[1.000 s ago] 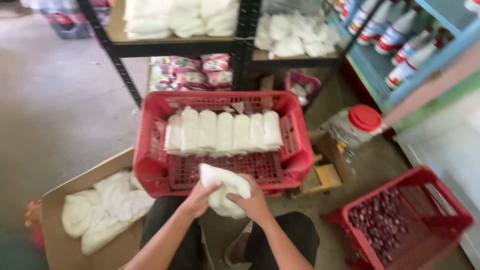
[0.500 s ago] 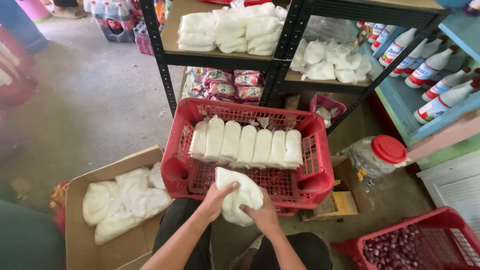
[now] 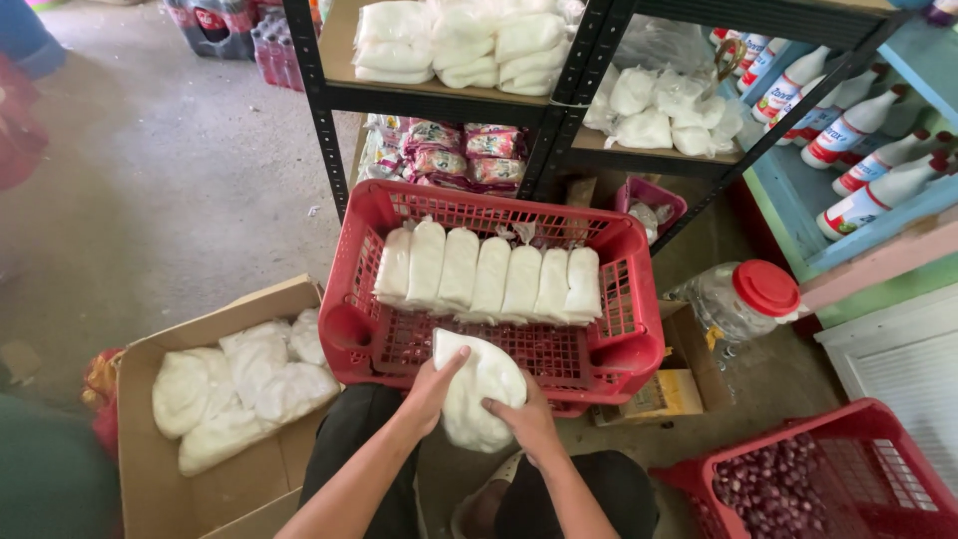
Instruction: Sorting small plastic bags filled with a white substance from a cardboard box into a red plastic crate.
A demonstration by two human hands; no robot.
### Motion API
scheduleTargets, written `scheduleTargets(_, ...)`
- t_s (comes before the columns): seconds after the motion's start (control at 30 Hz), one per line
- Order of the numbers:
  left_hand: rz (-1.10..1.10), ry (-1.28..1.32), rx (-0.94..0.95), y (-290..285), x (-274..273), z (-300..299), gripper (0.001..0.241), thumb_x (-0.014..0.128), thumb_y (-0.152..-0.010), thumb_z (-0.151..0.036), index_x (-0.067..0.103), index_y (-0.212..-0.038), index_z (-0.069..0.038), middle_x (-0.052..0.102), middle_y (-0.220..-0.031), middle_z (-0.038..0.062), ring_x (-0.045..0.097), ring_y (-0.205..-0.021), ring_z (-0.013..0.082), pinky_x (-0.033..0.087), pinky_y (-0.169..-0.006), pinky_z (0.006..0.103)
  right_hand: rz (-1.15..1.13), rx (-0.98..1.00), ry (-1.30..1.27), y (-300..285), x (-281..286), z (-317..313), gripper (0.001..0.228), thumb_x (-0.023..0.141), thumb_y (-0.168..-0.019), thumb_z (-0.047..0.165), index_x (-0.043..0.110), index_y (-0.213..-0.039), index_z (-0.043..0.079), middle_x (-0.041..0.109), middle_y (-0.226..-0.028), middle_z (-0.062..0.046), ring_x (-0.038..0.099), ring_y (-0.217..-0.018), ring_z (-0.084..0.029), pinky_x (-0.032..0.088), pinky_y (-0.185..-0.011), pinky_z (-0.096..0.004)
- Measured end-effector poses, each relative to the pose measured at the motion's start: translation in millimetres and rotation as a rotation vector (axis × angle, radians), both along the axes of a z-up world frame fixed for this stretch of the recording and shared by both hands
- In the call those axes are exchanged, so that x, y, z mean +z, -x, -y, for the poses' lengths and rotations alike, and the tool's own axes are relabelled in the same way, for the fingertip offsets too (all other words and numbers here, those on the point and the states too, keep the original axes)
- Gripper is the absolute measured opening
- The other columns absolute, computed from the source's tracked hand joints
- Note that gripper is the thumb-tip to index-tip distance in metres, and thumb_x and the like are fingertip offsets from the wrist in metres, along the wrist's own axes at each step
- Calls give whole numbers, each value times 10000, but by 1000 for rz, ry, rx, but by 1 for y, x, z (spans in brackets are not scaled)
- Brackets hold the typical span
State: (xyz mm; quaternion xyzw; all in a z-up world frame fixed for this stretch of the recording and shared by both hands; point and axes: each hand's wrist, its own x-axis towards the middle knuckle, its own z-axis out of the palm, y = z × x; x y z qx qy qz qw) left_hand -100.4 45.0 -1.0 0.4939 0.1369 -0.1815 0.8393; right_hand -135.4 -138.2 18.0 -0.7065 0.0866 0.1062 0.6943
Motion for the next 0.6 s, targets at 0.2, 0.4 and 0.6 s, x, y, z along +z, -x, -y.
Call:
scheduleTargets(0.2,-20,-1,5,2,8,0,538,674,-938,-337,586,-1329,22,719,-1219,153,713,-1080,238,587,-922,390,-138,-63,-233,-3,1,-1,639,816,-727,42,600,-1329,39,742,-1193,-131,726,-1051,-244,592,-919,-400)
scheduleTargets(0.4,107,-5,-169,12,10,3,552,704,-926,-206,499,-1414,-49,685,-1276,99,674,-1129,196,575,-948,381,-358,-111,-535,-8,-14,13,609,779,-822,188,583,-1364,-9,718,-1237,-190,716,-1090,-302,584,-945,-439)
scheduleTargets(0.6,-39,119,-107,11,1,-16,501,684,-926,-158,546,-1385,-11,717,-1212,138,713,-1060,247,612,-892,419,-384,-44,-413,-7,-4,11,690,676,-885,469,526,-1448,99,653,-1382,-119,616,-1267,-286,483,-1071,-461)
